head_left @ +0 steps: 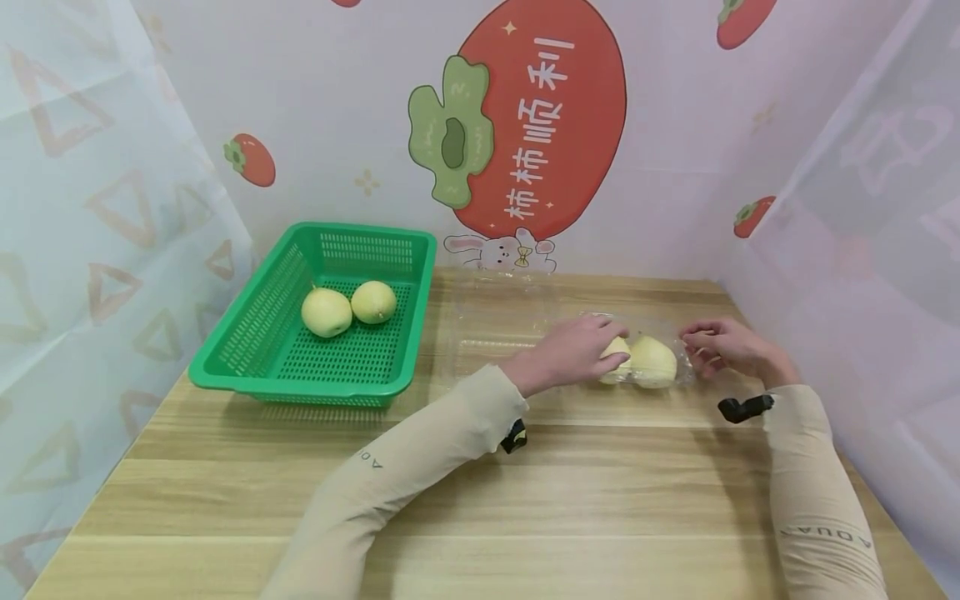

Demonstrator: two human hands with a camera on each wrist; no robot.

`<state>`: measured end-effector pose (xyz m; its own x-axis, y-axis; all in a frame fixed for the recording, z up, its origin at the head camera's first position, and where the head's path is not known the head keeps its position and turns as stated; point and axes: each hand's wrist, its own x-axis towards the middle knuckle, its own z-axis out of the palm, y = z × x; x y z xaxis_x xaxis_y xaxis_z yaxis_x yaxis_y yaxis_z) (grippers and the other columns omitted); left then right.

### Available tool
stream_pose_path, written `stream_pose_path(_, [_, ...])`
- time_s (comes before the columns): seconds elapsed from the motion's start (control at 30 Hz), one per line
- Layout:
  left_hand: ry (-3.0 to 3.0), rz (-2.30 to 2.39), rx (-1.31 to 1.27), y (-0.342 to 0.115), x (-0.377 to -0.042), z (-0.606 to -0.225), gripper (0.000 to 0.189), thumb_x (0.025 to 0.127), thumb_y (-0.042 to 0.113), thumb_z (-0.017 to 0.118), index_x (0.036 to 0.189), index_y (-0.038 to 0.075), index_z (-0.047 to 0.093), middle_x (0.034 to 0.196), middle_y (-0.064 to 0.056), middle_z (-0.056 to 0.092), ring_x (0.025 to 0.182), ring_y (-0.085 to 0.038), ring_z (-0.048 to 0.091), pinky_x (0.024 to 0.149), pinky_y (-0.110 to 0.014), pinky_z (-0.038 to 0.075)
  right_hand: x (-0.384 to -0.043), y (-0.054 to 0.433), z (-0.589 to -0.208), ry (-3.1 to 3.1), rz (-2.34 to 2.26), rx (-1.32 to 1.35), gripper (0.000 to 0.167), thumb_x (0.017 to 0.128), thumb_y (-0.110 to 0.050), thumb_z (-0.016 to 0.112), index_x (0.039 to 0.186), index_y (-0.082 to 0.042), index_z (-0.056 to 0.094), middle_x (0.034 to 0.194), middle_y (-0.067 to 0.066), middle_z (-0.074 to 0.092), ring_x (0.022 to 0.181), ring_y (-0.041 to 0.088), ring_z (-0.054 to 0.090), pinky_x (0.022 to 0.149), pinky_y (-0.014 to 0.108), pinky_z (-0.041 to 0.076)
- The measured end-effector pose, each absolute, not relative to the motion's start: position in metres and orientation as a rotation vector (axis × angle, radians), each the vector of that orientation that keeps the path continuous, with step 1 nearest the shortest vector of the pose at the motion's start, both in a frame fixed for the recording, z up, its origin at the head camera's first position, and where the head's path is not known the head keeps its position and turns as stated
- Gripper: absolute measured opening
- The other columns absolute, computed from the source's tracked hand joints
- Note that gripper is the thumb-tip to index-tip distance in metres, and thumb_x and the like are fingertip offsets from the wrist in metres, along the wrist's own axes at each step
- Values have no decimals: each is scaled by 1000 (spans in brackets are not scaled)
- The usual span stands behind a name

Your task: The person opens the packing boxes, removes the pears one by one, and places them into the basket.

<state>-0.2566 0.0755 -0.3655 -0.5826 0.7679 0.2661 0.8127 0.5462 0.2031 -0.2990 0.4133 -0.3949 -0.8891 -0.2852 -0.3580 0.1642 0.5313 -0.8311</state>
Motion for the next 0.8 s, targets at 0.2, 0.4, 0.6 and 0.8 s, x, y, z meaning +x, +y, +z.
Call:
stream_pose_path(0.2, [-2672, -361, -1368, 98, -255, -363, 41, 100, 37, 53, 135, 17, 56, 133, 1, 60, 119, -13, 58, 102, -29, 48, -297, 416, -400, 2240, -1416, -33, 30, 103, -20, 52, 125, 0, 49, 87, 0, 62, 63, 13, 65, 59, 30, 59])
stream_pose_path(0.4, [-2682, -271, -1418, 113, -257, -365, 41, 101, 36, 52, 137, 17, 54, 134, 0, 59, 120, -12, 56, 102, -26, 47, -296, 416, -405, 2172, -1491, 39, 29, 102, -22, 53, 123, -3, 48, 85, 0, 63, 60, 14, 65, 56, 30, 59])
stream_pose_path(0.6, [-2687, -148, -1442, 129, -258, -367, 42, 101, 39, 51, 139, 21, 49, 136, 2, 56, 122, -12, 53, 103, -25, 45, -296, 415, -408, 2151, -1500, 11, 25, 104, -22, 51, 122, -6, 48, 80, -1, 61, 62, 15, 66, 58, 32, 59])
stream_pose_path(0.8, [-2773, 13, -1394, 149, -258, -369, 55, 100, 43, 51, 150, 25, 35, 151, -1, 42, 139, -16, 41, 115, -28, 37, -297, 415, -412, 2161, -1502, -56, 10, 104, -18, 48, 111, -15, 54, 84, -3, 66, 73, 12, 66, 67, 32, 60])
